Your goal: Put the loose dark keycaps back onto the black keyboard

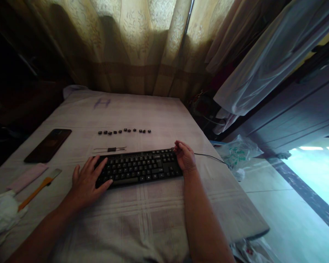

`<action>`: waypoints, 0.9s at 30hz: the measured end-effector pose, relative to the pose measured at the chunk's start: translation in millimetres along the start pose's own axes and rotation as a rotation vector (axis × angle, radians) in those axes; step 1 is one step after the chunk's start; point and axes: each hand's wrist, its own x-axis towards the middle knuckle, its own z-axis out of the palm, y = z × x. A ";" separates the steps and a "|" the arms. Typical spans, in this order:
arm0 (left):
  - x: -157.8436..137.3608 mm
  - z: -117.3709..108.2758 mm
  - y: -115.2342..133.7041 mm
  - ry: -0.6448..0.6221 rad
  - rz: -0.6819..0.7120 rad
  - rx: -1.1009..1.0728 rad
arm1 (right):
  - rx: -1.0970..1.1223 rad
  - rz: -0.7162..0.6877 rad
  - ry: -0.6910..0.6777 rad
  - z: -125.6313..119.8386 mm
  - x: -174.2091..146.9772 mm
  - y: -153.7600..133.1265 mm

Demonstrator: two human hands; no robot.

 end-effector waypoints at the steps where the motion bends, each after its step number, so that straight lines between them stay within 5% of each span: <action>1: -0.6 0.4 -1.0 0.004 0.012 0.000 | 0.000 -0.001 -0.002 -0.3 0.0 0.1; 20: 7.0 -5.2 -9.8 0.057 0.012 -0.025 | 0.008 -0.010 0.009 1.9 -2.3 -0.6; 27: 6.1 -6.8 3.5 0.051 0.130 0.046 | -0.014 -0.019 0.001 0.1 -0.9 1.0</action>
